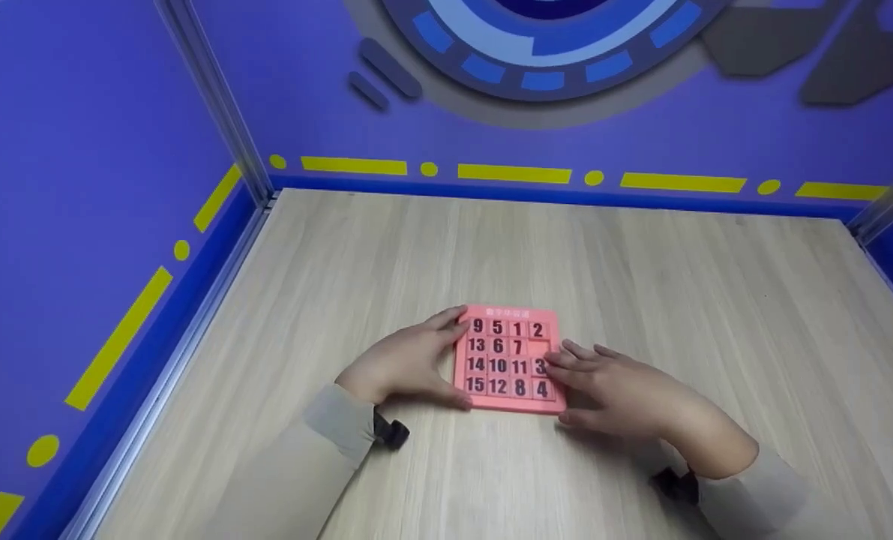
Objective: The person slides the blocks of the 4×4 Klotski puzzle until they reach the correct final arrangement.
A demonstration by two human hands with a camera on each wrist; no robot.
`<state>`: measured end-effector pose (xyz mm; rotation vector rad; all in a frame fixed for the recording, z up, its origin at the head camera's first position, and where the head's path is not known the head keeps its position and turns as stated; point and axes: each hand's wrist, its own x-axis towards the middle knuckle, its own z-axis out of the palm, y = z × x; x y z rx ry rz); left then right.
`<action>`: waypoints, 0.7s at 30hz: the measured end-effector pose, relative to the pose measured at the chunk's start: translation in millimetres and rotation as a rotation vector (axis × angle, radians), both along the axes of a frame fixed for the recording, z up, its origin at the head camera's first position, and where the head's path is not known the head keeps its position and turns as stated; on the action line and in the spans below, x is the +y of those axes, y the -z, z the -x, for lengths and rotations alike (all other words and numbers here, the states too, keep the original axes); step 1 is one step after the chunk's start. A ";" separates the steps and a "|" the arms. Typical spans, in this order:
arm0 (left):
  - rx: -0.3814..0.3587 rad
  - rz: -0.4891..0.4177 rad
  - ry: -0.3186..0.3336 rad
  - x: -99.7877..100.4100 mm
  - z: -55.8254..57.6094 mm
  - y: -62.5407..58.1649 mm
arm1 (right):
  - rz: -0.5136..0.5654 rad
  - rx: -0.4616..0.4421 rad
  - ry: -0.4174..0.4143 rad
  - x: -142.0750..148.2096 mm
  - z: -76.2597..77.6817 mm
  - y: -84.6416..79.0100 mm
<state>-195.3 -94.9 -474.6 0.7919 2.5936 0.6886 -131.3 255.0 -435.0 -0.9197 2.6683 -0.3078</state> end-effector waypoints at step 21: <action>-0.008 -0.009 -0.001 -0.8 0.2 1.4 | -0.035 0.023 0.069 1.1 8.3 16.5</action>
